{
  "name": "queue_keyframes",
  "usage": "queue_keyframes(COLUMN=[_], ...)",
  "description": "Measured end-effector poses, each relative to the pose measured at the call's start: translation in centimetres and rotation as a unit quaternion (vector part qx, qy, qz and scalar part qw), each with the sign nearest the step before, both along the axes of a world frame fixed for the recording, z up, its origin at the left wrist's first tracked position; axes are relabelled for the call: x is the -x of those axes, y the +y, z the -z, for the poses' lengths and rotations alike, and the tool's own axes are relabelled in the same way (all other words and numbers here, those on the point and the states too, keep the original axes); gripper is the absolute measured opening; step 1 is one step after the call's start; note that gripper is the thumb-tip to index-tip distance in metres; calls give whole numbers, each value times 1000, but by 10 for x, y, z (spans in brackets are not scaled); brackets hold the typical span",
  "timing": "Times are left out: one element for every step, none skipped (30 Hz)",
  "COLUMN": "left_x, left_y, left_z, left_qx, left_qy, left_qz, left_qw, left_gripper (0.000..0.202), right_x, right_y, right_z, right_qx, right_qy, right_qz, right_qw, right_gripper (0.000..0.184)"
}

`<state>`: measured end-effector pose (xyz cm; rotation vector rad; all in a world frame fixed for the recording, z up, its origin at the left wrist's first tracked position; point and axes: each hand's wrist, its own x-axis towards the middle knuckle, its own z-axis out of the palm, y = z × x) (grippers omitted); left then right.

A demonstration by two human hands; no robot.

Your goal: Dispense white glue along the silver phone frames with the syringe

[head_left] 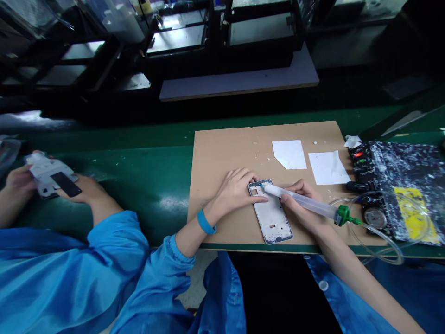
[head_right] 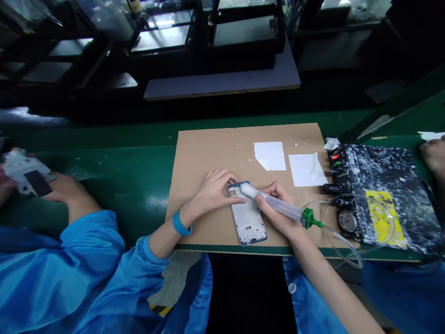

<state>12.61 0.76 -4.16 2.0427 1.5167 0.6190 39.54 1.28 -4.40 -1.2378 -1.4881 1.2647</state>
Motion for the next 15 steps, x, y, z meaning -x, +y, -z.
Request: queue_keyframes(left_x=[0,0,0,0,0,0,0,0,-1,-1,-1,-1,-1,-1,-1], left_y=[0,0,0,0,0,0,0,0,0,0,0,0,-1,-1,-1], left_z=[0,0,-1,-1,-1,-1,-1,-1,-1,-1,-1,-1,-1,-1,-1], left_qx=[-1,-1,-1,-2,-1,0,0,0,-1,-2,-3,-5,-5,-5,-5], left_qy=[0,0,1,1,1,2,3,5,9,13,16,18,20,21,21], left_qz=[0,0,2,2,3,4,4,4,4,4,4,4,4,4,4], left_qw=[1000,1000,1000,1000,1000,1000,1000,1000,1000,1000,1000,1000,1000,1000,1000], left_gripper=[63,63,64,64,64,64,64,63,63,62,62,61,61,61,61], right_x=[0,0,0,0,0,0,0,0,0,-1,-1,-2,-3,-4,-4], right_y=[0,0,0,0,0,0,0,0,0,0,0,0,0,0,0], right_z=[0,0,0,0,0,0,0,0,1,1,1,2,2,3,4], right_qx=[-4,-7,-10,-11,-11,-11,-12,-12,-12,-11,-10,-7,-5,-3,-2], right_qy=[-3,-7,-8,-7,-4,-1,3,6,8,8,8,6,5,2,0], right_qz=[-1,-2,-2,-1,1,4,7,10,10,10,10,9,9,8,9], right_qw=[1000,1000,1000,1000,1000,1000,1000,1000,1000,1000,1000,1000,1000,1000,1000], right_gripper=[50,51,53,54,55,56,56,55,55,54,53,52,52,51,51])
